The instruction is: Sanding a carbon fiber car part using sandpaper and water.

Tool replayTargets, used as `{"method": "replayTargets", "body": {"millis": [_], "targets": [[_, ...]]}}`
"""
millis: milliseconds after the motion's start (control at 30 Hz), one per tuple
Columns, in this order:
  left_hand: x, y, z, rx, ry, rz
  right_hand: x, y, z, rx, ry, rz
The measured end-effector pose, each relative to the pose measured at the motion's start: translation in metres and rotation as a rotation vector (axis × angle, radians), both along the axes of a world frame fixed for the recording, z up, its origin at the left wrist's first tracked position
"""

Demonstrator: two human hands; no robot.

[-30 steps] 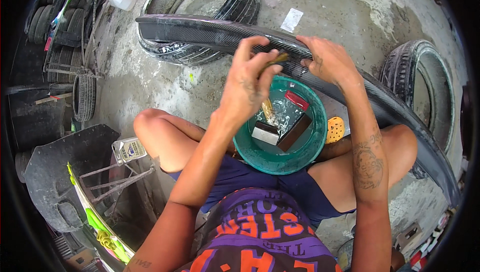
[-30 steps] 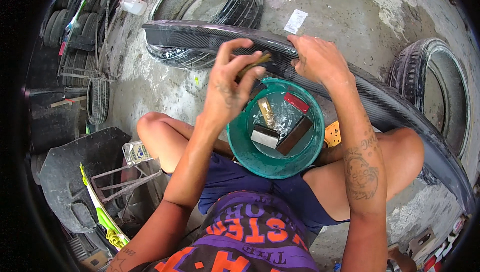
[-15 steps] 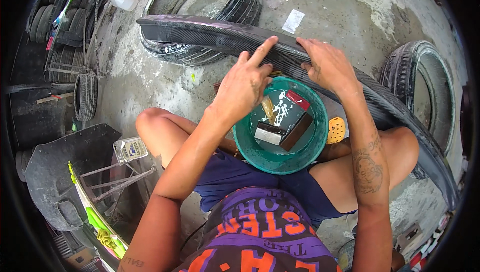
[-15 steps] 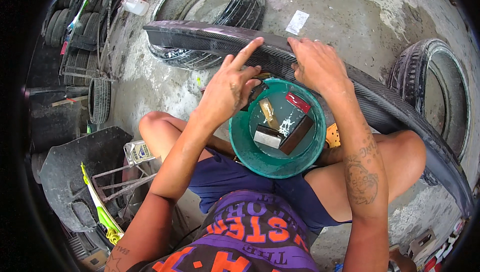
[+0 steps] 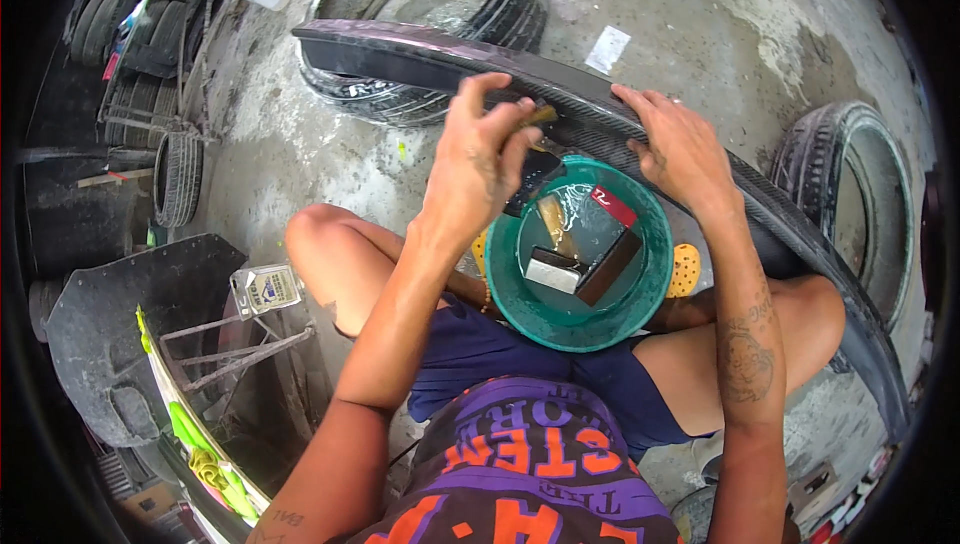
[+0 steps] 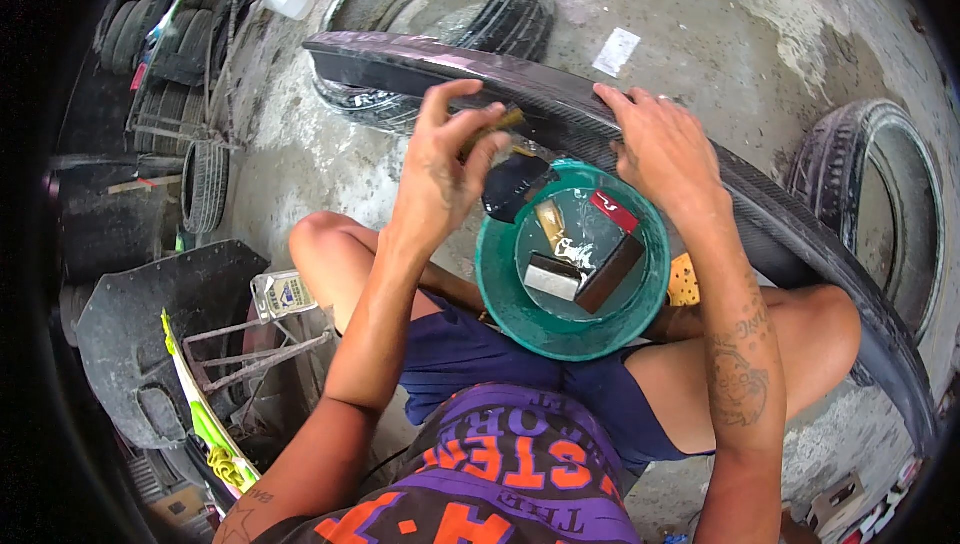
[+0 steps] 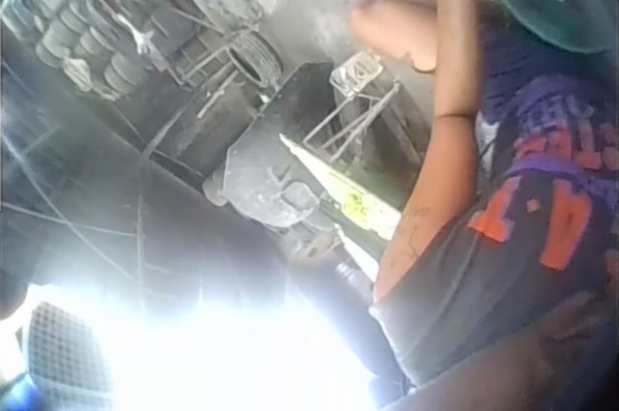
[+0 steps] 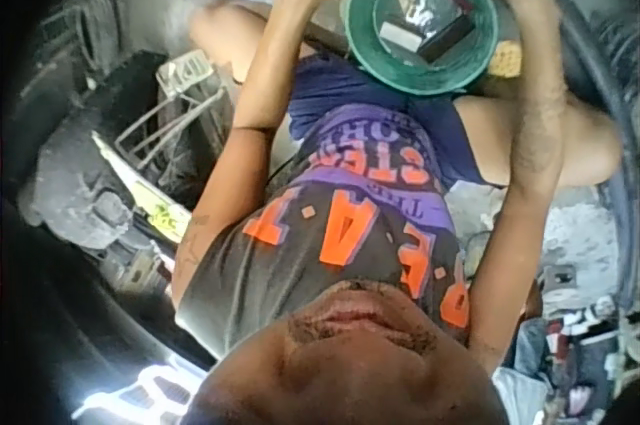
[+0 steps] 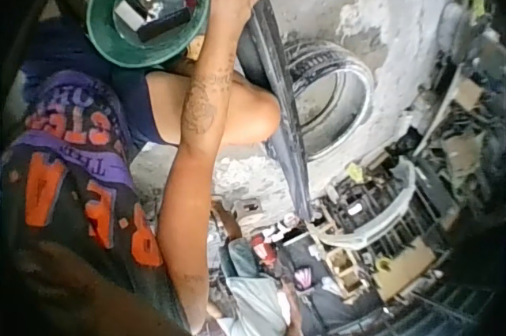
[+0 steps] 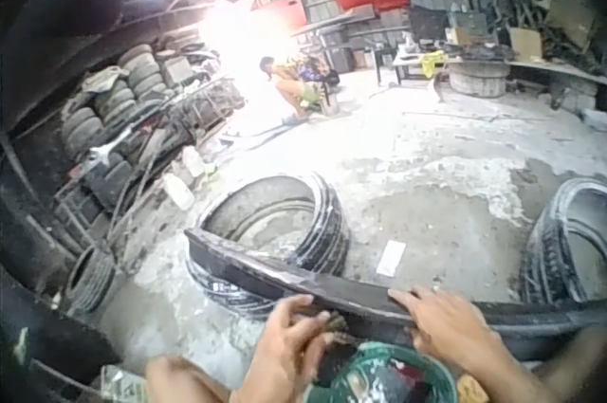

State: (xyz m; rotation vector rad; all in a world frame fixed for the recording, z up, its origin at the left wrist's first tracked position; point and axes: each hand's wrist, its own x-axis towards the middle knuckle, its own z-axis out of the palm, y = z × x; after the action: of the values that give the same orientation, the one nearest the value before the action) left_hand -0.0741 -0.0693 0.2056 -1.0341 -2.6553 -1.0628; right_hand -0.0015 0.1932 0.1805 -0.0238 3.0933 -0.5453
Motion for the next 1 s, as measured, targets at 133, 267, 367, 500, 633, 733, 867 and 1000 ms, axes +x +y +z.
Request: {"method": "replayTargets", "body": {"millis": [133, 267, 367, 500, 633, 733, 867, 1000], "targets": [[-0.03, -0.022, -0.01, 0.204, 0.047, 0.361, -0.002, 0.001, 0.004, -0.065, 0.023, 0.024], [-0.069, -0.026, -0.025, 0.397, 0.037, 0.355, -0.005, 0.002, 0.006, -0.081, 0.006, 0.027], [-0.085, -0.018, -0.036, 0.36, 0.107, 0.288, -0.008, 0.004, 0.008, -0.106, -0.069, 0.021], [-0.088, -0.011, -0.043, 0.229, 0.226, 0.176, -0.013, 0.008, 0.018, -0.179, -0.171, 0.066], [-0.086, -0.012, -0.045, 0.243, 0.227, 0.188, -0.025, -0.002, 0.024, -0.241, -0.171, 0.122], [-0.087, -0.014, -0.047, 0.269, 0.219, 0.18, -0.051, -0.021, 0.016, -0.425, -0.142, 0.098], [-0.089, -0.017, -0.05, 0.301, 0.218, 0.157, -0.094, -0.042, 0.002, -0.519, -0.178, 0.107], [-0.089, -0.019, -0.05, 0.333, 0.214, 0.134, -0.119, -0.053, -0.005, -0.537, -0.229, 0.116]]}}
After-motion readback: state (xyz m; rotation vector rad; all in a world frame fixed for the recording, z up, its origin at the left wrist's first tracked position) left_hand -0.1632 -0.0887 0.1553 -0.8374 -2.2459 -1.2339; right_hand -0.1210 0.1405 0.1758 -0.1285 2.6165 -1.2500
